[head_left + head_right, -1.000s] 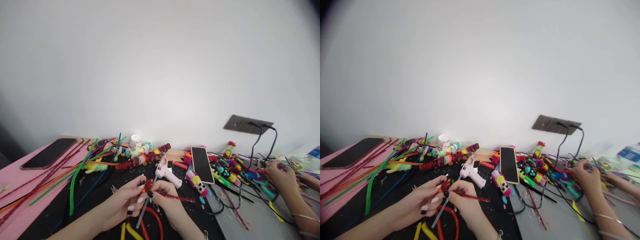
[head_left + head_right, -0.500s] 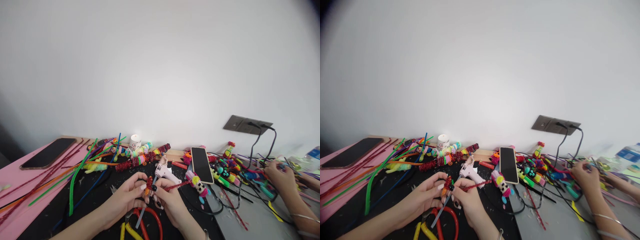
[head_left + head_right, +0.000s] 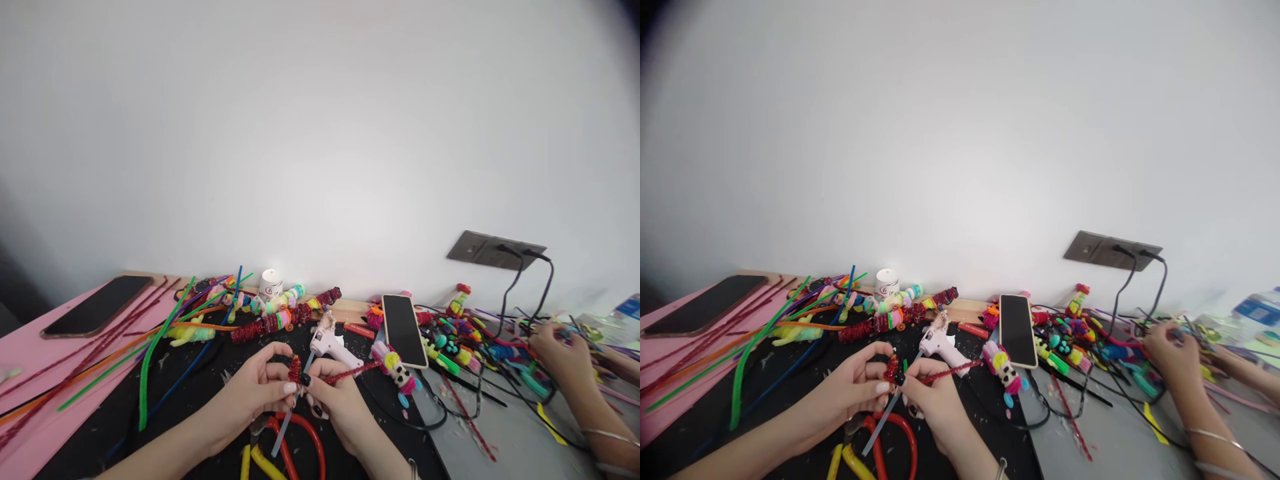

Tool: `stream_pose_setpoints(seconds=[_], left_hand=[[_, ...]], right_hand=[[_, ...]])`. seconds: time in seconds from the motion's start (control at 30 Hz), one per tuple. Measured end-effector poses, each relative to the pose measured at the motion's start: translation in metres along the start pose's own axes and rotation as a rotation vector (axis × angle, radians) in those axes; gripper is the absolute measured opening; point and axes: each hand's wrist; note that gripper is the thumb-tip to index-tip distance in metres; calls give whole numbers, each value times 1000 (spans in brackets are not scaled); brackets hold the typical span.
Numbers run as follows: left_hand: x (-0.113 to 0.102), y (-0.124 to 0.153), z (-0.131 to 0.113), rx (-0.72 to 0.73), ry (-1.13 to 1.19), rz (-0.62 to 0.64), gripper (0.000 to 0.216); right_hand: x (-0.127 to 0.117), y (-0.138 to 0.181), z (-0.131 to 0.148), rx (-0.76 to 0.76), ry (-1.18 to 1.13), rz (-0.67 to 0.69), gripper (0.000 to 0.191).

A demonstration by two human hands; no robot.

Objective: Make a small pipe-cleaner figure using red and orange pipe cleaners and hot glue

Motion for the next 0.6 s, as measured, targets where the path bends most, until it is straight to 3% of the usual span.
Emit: stream_pose_setpoints(seconds=[0.6], left_hand=[[2, 1, -4, -17, 47, -7, 47]], right_hand=[[2, -1, 7, -11, 156, -33, 35]])
Point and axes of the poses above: each hand's wrist, its own y-axis away from the middle knuckle, its own x-axis out of the palm, z = x × y, and after that the axes turned 11 degrees about z, right-handed
